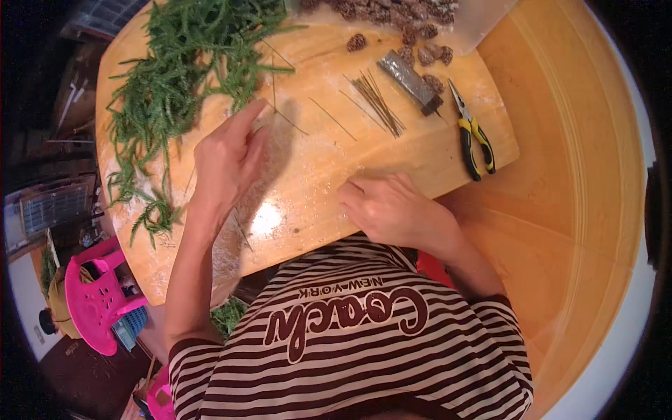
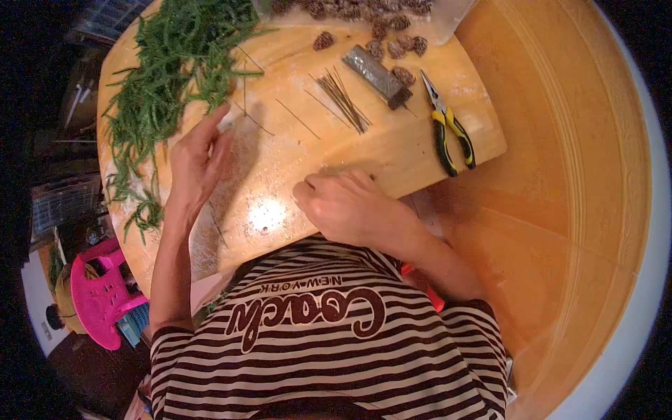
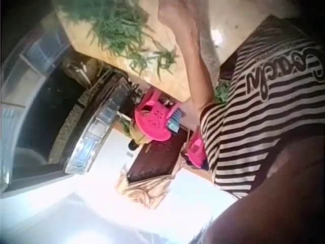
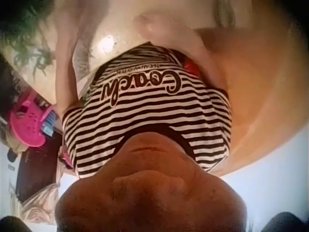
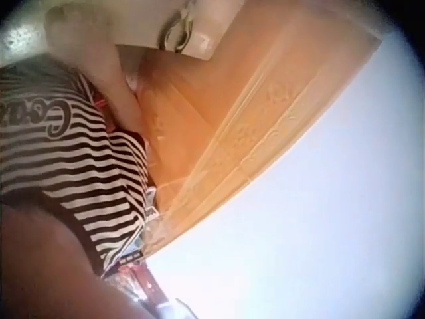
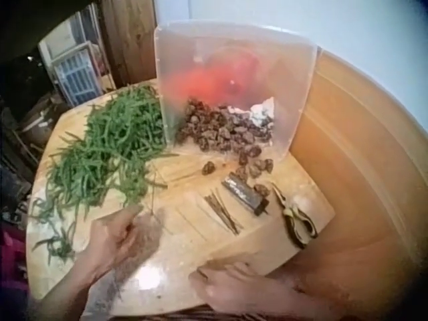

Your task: Assembling decorative artificial plant pieces by wiring small pinecones to plastic greenery stems using pliers.

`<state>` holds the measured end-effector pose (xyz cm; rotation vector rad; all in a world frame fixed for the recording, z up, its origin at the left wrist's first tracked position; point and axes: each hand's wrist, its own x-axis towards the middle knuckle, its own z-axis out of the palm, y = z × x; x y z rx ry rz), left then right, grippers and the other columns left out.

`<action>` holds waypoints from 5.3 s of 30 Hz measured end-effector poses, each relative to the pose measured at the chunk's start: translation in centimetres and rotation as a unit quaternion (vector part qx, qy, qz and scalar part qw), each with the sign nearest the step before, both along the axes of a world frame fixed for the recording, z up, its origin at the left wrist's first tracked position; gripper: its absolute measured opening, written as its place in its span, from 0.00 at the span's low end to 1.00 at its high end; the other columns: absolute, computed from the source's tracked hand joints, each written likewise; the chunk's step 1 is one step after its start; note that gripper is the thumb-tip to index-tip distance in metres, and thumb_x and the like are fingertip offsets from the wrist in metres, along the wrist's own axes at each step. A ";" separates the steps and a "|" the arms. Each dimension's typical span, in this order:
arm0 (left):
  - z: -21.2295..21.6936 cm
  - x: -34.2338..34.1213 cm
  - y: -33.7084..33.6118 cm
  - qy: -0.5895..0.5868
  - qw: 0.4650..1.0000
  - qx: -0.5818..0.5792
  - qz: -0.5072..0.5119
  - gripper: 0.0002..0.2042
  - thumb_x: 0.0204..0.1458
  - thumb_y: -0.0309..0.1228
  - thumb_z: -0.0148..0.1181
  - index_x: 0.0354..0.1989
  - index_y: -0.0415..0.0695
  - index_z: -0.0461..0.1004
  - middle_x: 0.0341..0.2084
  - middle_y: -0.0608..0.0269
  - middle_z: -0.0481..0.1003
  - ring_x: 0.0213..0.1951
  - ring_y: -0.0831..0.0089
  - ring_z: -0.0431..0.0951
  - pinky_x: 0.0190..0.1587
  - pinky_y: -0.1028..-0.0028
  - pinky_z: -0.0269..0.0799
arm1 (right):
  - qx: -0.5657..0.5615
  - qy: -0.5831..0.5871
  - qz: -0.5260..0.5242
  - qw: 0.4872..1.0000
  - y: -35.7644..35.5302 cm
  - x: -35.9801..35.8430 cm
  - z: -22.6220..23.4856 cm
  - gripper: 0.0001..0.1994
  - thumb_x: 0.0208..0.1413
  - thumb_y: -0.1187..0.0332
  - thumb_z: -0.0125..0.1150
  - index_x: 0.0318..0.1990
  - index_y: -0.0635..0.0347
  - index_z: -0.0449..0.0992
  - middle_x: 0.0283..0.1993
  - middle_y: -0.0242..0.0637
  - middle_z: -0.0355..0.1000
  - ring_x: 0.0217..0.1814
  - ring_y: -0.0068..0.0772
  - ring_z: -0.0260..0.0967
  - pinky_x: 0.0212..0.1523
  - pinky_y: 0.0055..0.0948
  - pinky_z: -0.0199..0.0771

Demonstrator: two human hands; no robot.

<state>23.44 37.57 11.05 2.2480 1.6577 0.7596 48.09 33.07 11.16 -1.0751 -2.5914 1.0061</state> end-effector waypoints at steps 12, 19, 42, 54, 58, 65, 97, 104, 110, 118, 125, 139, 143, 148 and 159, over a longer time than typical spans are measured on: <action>-1.3 10.0 9.5 0.186 0.886 0.225 -0.360 0.08 0.42 0.27 0.54 0.32 0.44 0.75 0.25 0.65 0.71 0.37 0.67 0.71 0.41 0.70 0.64 | 0.088 -0.009 -0.102 0.991 0.3 3.1 -0.1 0.05 0.51 0.70 0.57 0.32 0.60 0.70 0.28 0.41 0.69 0.30 0.45 0.70 0.29 0.39 0.69; -0.9 10.9 10.3 0.317 0.795 0.279 -0.435 0.03 0.40 0.31 0.55 0.22 0.48 0.73 0.24 0.73 0.69 0.35 0.75 0.70 0.38 0.76 0.61 | 0.096 0.020 -0.111 0.989 1.6 4.9 0.1 0.04 0.52 0.71 0.56 0.34 0.60 0.70 0.28 0.41 0.69 0.29 0.46 0.69 0.29 0.38 0.68; 1.3 8.6 9.9 0.233 0.849 0.219 -0.421 0.06 0.38 0.29 0.56 0.23 0.43 0.65 0.23 0.63 0.68 0.32 0.67 0.73 0.38 0.69 0.70 | 0.179 -0.020 -0.212 0.960 7.6 4.5 0.1 0.06 0.54 0.68 0.53 0.33 0.60 0.72 0.31 0.45 0.71 0.32 0.51 0.69 0.31 0.41 0.68; 2.1 8.7 9.8 0.060 0.927 0.025 -0.370 0.08 0.43 0.24 0.58 0.31 0.38 0.67 0.26 0.54 0.70 0.30 0.52 0.73 0.33 0.61 0.70 | 0.240 0.009 -0.215 0.947 8.6 5.0 0.9 0.07 0.54 0.67 0.53 0.31 0.60 0.70 0.27 0.45 0.70 0.30 0.51 0.68 0.30 0.41 0.67; 1.7 8.1 10.4 0.016 0.931 0.001 -0.364 0.07 0.46 0.25 0.58 0.32 0.38 0.68 0.26 0.52 0.71 0.30 0.52 0.73 0.32 0.61 0.69 | 0.249 -0.017 -0.175 0.952 8.8 5.2 0.5 0.07 0.53 0.67 0.54 0.31 0.61 0.70 0.26 0.45 0.69 0.30 0.51 0.68 0.30 0.42 0.66; 0.0 6.8 13.1 -0.012 0.980 -0.096 -0.176 0.07 0.50 0.29 0.55 0.31 0.37 0.70 0.27 0.52 0.72 0.29 0.55 0.74 0.34 0.61 0.69 | 0.139 0.059 -0.277 0.949 7.3 7.1 0.3 0.05 0.56 0.70 0.54 0.35 0.62 0.71 0.23 0.43 0.66 0.21 0.39 0.64 0.24 0.32 0.64; 0.0 8.6 -2.1 -0.442 0.891 -0.088 -0.054 0.16 0.44 0.25 0.67 0.42 0.35 0.74 0.29 0.67 0.73 0.27 0.83 0.67 0.30 0.83 0.65 | 0.109 0.298 -0.155 0.935 2.7 1.9 1.9 0.06 0.50 0.83 0.56 0.37 0.67 0.72 0.27 0.38 0.70 0.22 0.24 0.65 0.23 0.20 0.63; 0.0 8.4 -2.9 -0.422 0.903 -0.041 -0.063 0.16 0.43 0.26 0.68 0.40 0.34 0.75 0.28 0.64 0.73 0.27 0.80 0.68 0.30 0.82 0.65 | 0.108 0.293 -0.149 0.938 1.8 1.6 2.3 0.07 0.50 0.83 0.56 0.37 0.67 0.72 0.27 0.38 0.70 0.22 0.25 0.67 0.22 0.21 0.64; -0.3 8.1 -3.4 -0.406 0.911 -0.008 -0.074 0.15 0.43 0.26 0.68 0.40 0.35 0.74 0.28 0.62 0.74 0.26 0.77 0.69 0.30 0.80 0.66 | 0.116 0.285 -0.150 0.940 1.3 1.2 2.2 0.07 0.50 0.82 0.57 0.37 0.66 0.72 0.26 0.37 0.70 0.21 0.24 0.68 0.22 0.20 0.64; 0.0 7.5 -4.3 -0.363 0.927 -0.040 -0.081 0.15 0.49 0.20 0.61 0.46 0.30 0.70 0.38 0.59 0.72 0.38 0.77 0.71 0.43 0.80 0.67 | 0.105 0.279 -0.150 0.943 0.7 0.9 2.2 0.06 0.51 0.82 0.57 0.37 0.66 0.72 0.26 0.36 0.70 0.21 0.22 0.67 0.21 0.19 0.64; 0.0 7.5 -4.5 -0.392 0.915 -0.059 -0.077 0.15 0.49 0.21 0.61 0.46 0.30 0.70 0.39 0.60 0.73 0.39 0.78 0.71 0.43 0.80 0.67 | 0.116 0.283 -0.159 0.939 0.8 0.8 1.8 0.07 0.50 0.82 0.57 0.37 0.66 0.72 0.25 0.37 0.69 0.20 0.24 0.68 0.20 0.21 0.64; -0.7 8.5 -4.2 -0.373 0.926 0.038 -0.047 0.11 0.45 0.23 0.66 0.38 0.35 0.74 0.27 0.60 0.74 0.25 0.79 0.69 0.28 0.81 0.66 | 0.197 0.232 -0.142 0.942 1.2 0.8 1.3 0.07 0.48 0.81 0.58 0.36 0.65 0.73 0.24 0.40 0.69 0.19 0.33 0.67 0.20 0.27 0.64; -0.7 8.7 -4.3 -0.400 0.916 0.007 -0.038 0.11 0.46 0.23 0.65 0.38 0.35 0.74 0.27 0.62 0.74 0.26 0.80 0.69 0.29 0.82 0.66 | 0.166 0.248 -0.150 0.943 1.2 0.8 1.2 0.07 0.49 0.81 0.59 0.36 0.65 0.73 0.24 0.40 0.69 0.18 0.32 0.66 0.19 0.26 0.64; -1.2 9.0 -4.6 -0.459 0.887 -0.027 -0.035 0.10 0.49 0.23 0.63 0.39 0.35 0.73 0.29 0.64 0.73 0.29 0.82 0.69 0.32 0.84 0.66 | 0.152 0.241 -0.154 0.946 0.9 0.8 1.2 0.07 0.49 0.81 0.58 0.36 0.65 0.73 0.24 0.40 0.69 0.18 0.31 0.66 0.19 0.25 0.64; -1.4 9.3 -5.3 -0.625 0.768 -0.138 -0.030 0.11 0.53 0.22 0.58 0.45 0.34 0.69 0.34 0.66 0.72 0.34 0.83 0.69 0.39 0.84 0.66 | 0.177 0.233 -0.153 0.944 0.7 1.1 0.4 0.08 0.50 0.81 0.58 0.38 0.65 0.72 0.24 0.40 0.68 0.19 0.28 0.67 0.20 0.23 0.63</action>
